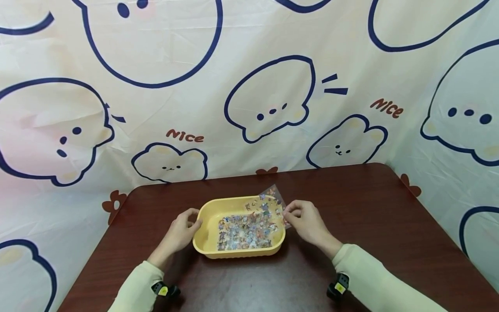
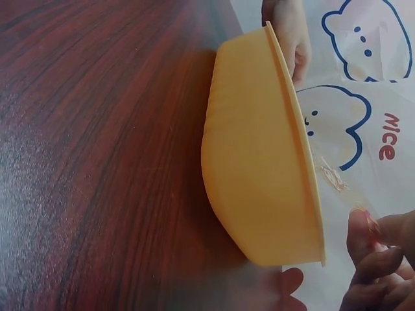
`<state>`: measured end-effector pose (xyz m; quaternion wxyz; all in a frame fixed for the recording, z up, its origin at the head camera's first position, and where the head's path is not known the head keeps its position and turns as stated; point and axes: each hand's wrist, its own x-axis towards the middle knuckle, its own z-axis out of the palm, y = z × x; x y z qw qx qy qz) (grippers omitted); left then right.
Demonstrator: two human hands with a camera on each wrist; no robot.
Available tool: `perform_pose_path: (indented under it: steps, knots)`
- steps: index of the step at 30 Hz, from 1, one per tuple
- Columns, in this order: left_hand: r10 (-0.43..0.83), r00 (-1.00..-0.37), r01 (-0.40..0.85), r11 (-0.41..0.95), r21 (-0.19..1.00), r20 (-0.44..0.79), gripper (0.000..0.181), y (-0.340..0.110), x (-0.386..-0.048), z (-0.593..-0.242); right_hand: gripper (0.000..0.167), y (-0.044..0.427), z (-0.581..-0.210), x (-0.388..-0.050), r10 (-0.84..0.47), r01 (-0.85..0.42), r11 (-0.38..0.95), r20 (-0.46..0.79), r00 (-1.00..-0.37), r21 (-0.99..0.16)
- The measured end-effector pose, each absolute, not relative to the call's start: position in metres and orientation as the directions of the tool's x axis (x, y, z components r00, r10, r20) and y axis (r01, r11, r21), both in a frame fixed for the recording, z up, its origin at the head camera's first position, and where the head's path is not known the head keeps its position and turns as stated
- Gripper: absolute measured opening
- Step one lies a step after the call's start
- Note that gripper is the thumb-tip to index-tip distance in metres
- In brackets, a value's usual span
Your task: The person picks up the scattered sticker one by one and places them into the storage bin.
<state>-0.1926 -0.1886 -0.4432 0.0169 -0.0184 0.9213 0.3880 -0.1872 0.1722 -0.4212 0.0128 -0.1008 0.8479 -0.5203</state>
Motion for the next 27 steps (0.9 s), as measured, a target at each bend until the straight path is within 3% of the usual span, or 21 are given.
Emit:
perform_pose_path:
  steps: [27]
  knots:
    - [-0.021, -0.998, -0.055, 0.7, 0.712, -0.057, 0.031, -0.187, -0.192, -0.441, 0.011, 0.151, -0.425, -0.19, -0.134, -0.122, 0.56, 0.056, -0.989, -0.819]
